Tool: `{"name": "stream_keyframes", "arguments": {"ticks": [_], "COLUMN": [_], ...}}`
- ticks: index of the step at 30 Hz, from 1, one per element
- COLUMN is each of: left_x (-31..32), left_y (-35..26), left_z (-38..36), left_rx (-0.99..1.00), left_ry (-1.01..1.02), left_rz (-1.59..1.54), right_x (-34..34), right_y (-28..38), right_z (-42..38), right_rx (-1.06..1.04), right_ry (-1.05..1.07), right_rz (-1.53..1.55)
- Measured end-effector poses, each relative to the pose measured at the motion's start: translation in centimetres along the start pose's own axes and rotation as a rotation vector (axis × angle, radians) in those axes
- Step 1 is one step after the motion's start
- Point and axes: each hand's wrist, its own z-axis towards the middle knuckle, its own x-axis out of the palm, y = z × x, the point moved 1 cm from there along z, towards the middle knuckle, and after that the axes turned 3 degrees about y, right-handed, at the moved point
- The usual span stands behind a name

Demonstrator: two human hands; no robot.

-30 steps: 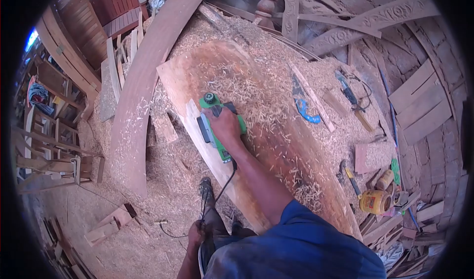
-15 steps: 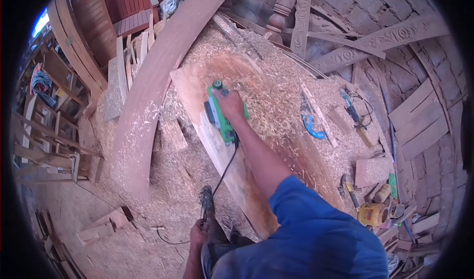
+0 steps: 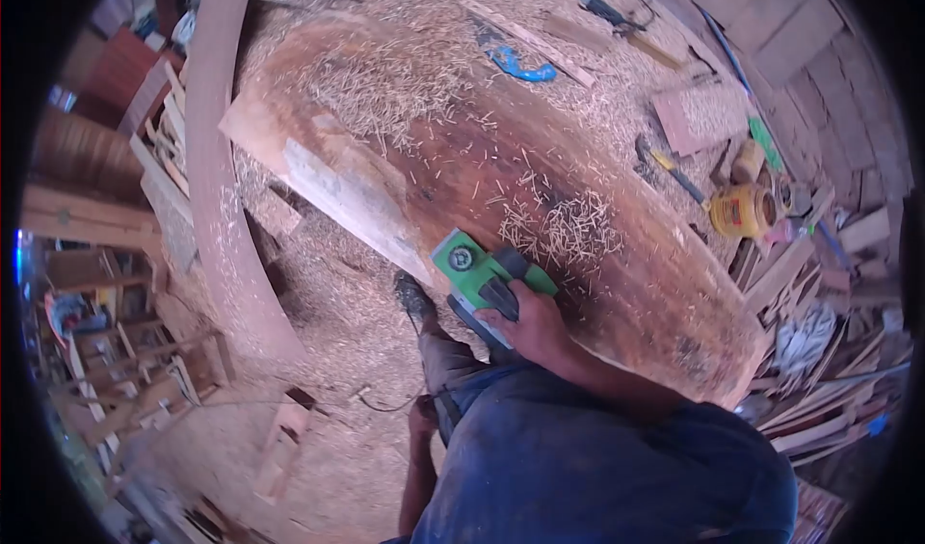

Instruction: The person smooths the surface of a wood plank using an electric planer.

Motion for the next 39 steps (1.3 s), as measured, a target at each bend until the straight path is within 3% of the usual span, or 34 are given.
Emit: {"name": "stream_keyframes", "arguments": {"ticks": [2,4,8,24,29,34,38,39], "left_x": [2.0,-1.3,-3.8,-11.0,-11.8,-11.2,-7.9,-6.5], "left_y": [4.6,0.6,-1.8,-10.3,-12.3,-12.8,-8.0,-6.2], "left_z": [1.5,0.3,0.6,7.1,8.0,7.3,4.6,3.9], "left_rx": [0.130,0.072,0.004,0.021,0.140,0.168,0.088,0.067], "left_ry": [-0.018,0.063,-0.127,-0.133,-0.272,-0.278,-0.257,-0.247], "left_rz": [-0.346,-0.259,-0.081,-0.394,-0.566,-0.629,-0.603,-0.598], "right_x": [0.0,1.2,4.4,9.4,12.6,13.5,9.3,9.1], "right_y": [2.5,4.6,10.5,25.4,28.4,27.6,20.7,17.1], "right_z": [2.9,6.9,16.9,34.9,40.3,39.8,29.5,26.2], "right_rx": [0.034,0.000,-0.078,-0.081,-0.085,-0.090,-0.033,-0.107], "right_ry": [0.017,0.047,0.068,0.130,0.063,0.032,0.162,0.122], "right_rz": [-0.058,-0.033,0.048,0.147,0.143,0.083,-0.018,0.002]}}
